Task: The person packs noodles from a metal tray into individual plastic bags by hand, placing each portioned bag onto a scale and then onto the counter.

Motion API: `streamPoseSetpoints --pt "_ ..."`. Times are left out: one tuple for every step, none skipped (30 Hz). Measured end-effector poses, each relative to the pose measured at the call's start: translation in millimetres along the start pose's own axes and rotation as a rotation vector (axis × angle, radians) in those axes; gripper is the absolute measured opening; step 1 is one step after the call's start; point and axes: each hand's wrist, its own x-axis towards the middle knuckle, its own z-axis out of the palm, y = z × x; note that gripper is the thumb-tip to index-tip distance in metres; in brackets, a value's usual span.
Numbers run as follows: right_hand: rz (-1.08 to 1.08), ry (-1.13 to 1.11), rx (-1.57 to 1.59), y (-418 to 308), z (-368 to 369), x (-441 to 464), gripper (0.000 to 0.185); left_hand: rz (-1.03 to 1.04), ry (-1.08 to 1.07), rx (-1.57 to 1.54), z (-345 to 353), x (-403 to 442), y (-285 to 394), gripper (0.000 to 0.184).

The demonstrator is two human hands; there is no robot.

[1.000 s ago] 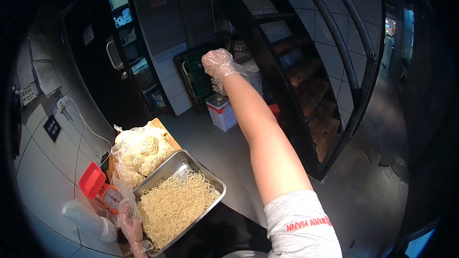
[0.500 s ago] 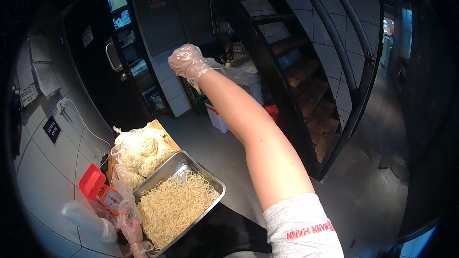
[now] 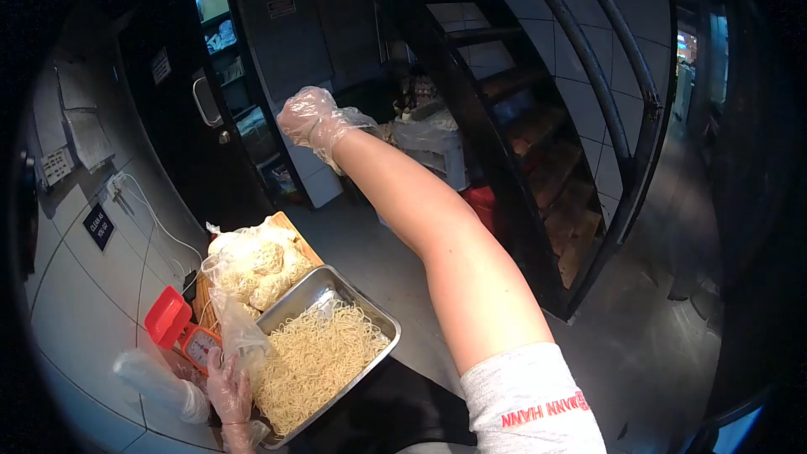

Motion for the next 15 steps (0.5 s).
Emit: streamPoseSetpoints --pt "-0.008 0.004 0.005 -2 -1 -1 0.016 -0.016 -0.011 -0.001 -11 7 10 0.036" --pt "-0.017 0.008 0.01 -4 -3 -2 0.015 -0.032 -0.022 -0.002 -23 15 19 0.036" --pt "-0.027 0.013 0.015 -6 -4 -2 0.015 -0.05 -0.032 -0.003 -29 22 26 0.035" --pt "-0.025 0.02 0.022 -8 -3 -1 0.015 -0.049 0.057 -0.159 -31 30 26 0.033" --pt "-0.022 0.027 0.029 -11 -1 -1 0.015 -0.047 0.145 -0.315 -31 38 24 0.031" --pt "-0.018 0.033 0.036 -13 1 -2 0.015 -0.043 0.232 -0.471 -33 47 25 0.03" --pt "-0.035 0.043 0.031 -15 2 -3 0.014 -0.029 0.276 -0.531 -41 55 43 0.029" --pt "-0.052 0.053 0.026 -17 5 -4 0.013 -0.016 0.32 -0.589 -54 63 73 0.029" --pt "-0.07 0.064 0.022 -19 6 -5 0.013 -0.003 0.365 -0.647 -65 71 92 0.029" --pt "-0.075 0.055 0.023 -22 9 -7 0.012 0.007 0.325 -0.66 -71 77 96 0.032" --pt "-0.068 0.042 0.03 -25 10 -6 0.013 0.073 0.297 -0.683 -75 82 100 0.037" --pt "-0.059 0.028 0.037 -28 14 -5 0.013 0.139 0.266 -0.705 -78 88 104 0.043" --pt "-0.051 0.013 0.045 -30 17 -5 0.014 0.205 0.235 -0.727 -80 94 109 0.05" --pt "-0.054 0.004 0.053 -32 20 -5 0.015 0.255 0.156 -1.054 -79 99 122 0.056" --pt "-0.057 -0.006 0.061 -35 22 -5 0.015 0.303 0.07 -1.38 -74 102 143 0.062"
